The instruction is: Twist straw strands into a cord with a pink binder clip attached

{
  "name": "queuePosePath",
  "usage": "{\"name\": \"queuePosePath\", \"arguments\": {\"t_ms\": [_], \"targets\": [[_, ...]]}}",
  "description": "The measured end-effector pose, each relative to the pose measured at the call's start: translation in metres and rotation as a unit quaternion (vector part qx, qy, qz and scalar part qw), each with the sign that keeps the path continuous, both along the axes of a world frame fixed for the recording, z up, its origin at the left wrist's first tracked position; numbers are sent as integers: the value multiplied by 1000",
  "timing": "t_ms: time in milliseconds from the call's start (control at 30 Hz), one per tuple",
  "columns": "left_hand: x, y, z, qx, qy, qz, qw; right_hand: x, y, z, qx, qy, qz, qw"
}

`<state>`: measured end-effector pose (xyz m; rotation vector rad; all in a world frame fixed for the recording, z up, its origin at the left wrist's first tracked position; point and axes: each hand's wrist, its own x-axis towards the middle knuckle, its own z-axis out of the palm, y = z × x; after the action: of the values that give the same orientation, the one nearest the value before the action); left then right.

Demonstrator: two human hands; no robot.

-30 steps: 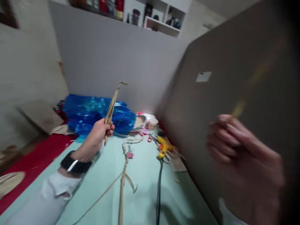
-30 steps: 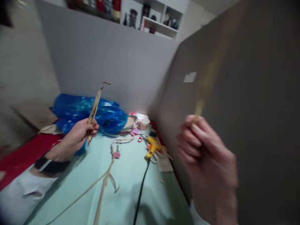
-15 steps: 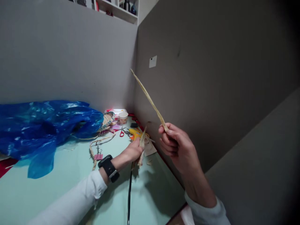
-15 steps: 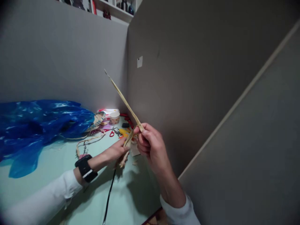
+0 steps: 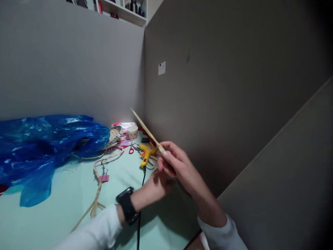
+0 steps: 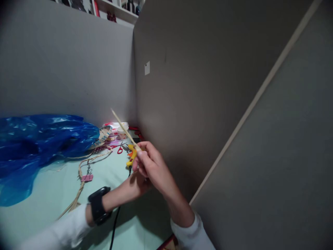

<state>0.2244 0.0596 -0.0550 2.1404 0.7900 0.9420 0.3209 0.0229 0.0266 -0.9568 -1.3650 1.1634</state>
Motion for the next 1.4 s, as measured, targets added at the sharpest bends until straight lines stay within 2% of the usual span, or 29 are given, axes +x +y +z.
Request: {"name": "queuePosePath", "arguments": {"t_ms": [67,167,200,233,267,300,333,400,500,633,733,900,1067,1133,1233,1267,1400], "targets": [[-31,-7,19,26,38,11,999,-6,6,-4,24,-67,-22,997],[-81,-24,51,85,56,61,993,-17,15,-7,88,-173,-65,979],[-95,-31,61,152,48,94,983,-22,16,-7,104,-206,-64,971],[-108,-36,71,221,33,152,963,-28,17,-6,117,-234,-49,964],[-119,-41,79,250,54,204,945,-35,16,-4,127,-253,-23,959],[-129,-43,86,268,78,229,933,-42,15,-1,134,-262,14,956],[-138,-45,91,268,97,240,928,-50,14,2,141,-261,53,954],[-155,-45,99,220,140,212,942,-63,11,8,151,-232,111,955],[-176,-45,103,149,121,222,956,-80,11,15,134,-138,128,973],[-190,-53,98,31,64,226,972,-95,19,15,69,30,141,987],[-191,-59,88,-39,8,217,975,-106,27,5,49,100,135,985],[-189,-61,73,-55,28,202,978,-116,34,-16,51,110,105,987],[-198,-55,64,-135,54,159,976,-112,40,-33,-32,133,168,976],[-206,-49,57,-159,82,185,966,-108,44,-37,-50,151,165,973],[-219,-42,37,-133,172,272,937,-100,51,-44,-55,112,147,981],[-223,-41,28,-123,212,282,928,-97,53,-46,-51,80,151,984],[-226,-41,0,-130,323,263,899,-97,53,-55,-34,-55,194,979]]}}
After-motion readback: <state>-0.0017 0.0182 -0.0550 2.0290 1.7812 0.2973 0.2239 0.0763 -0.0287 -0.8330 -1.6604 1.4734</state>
